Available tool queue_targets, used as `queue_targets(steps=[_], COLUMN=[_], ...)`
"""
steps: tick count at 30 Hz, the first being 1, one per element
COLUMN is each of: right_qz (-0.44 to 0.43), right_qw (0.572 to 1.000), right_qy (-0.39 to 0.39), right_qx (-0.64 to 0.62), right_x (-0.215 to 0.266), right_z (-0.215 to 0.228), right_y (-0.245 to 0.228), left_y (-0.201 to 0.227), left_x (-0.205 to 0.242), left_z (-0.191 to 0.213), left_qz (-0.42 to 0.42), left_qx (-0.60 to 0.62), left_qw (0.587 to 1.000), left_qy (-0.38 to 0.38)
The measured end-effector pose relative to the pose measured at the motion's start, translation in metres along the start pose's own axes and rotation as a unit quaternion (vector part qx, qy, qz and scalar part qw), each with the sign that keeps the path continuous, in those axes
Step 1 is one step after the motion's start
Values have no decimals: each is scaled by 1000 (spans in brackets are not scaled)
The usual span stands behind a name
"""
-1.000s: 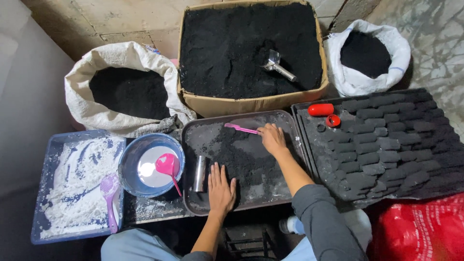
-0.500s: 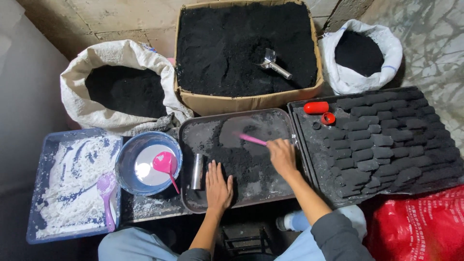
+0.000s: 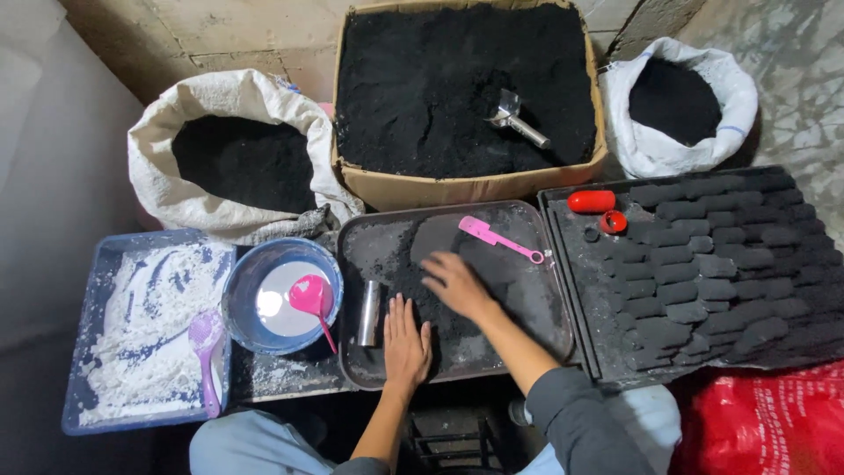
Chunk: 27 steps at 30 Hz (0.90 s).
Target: Mixing a binder solution in a bowl using a spatula and adding liquid from a kettle in a charcoal production setting.
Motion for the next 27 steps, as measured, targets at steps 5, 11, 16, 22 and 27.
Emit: queue_targets(steps=[5, 11, 16, 22, 27], right_qz=[64, -20, -96, -66, -107], right_qw=[997, 999, 994, 997, 994], right_qy=[5, 26, 22, -30, -24], right_qx=[32, 2, -40, -4, -17], right_x=[14, 28, 20, -24, -66], right_z=[-58, -40, -12, -18, -44], right_y=[33, 62, 50, 44, 68], left_y=[1, 0, -1, 1, 4], left_x=[0, 0, 0, -1, -2], left_z=[5, 2, 1, 7, 17], left_qz=[-1, -6, -10, -6, -21], left_qx=[5, 15, 18, 16, 95], left_qw=[1000, 1000, 1000, 1000, 995], left_qy=[6, 12, 13, 4, 32])
Point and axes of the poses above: each hand's wrist, its own x-axis away from the middle knuckle, its own z-axis out of the back of the hand, y = z × x, the point moved 9 cm from there along -x, towards the middle knuckle, and after that the axes turned 4 degrees about y, right-handed, at the moved point
